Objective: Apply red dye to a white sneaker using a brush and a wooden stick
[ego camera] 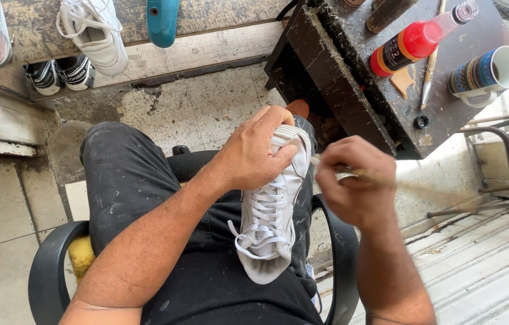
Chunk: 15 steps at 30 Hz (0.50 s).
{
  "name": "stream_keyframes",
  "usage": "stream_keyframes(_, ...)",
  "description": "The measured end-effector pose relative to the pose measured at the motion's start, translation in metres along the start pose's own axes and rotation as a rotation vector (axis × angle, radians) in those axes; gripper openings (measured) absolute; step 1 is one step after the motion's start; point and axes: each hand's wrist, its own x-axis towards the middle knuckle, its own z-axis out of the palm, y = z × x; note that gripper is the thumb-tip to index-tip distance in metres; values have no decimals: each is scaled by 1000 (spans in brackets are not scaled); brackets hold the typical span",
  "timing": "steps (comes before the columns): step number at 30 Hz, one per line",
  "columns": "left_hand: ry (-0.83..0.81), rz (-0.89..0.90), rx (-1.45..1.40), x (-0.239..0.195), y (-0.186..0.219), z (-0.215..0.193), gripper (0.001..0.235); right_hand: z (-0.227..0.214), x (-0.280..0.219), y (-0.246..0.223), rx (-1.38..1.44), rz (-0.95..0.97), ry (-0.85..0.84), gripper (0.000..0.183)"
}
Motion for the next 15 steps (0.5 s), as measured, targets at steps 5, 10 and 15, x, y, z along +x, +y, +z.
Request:
stream_keyframes(5, 16, 11, -30, -3, -5, -5, 30, -14, -16, 16, 539, 92, 14, 18)
stream_keyframes(10, -20, 34, -109, -10, 14, -20, 46, -1, -26, -15, 711, -20, 8, 29)
stream_keyframes(15, 24, 282, -58, -11, 17, -27, 42, -10, -18, -46, 581, -116, -146, 25)
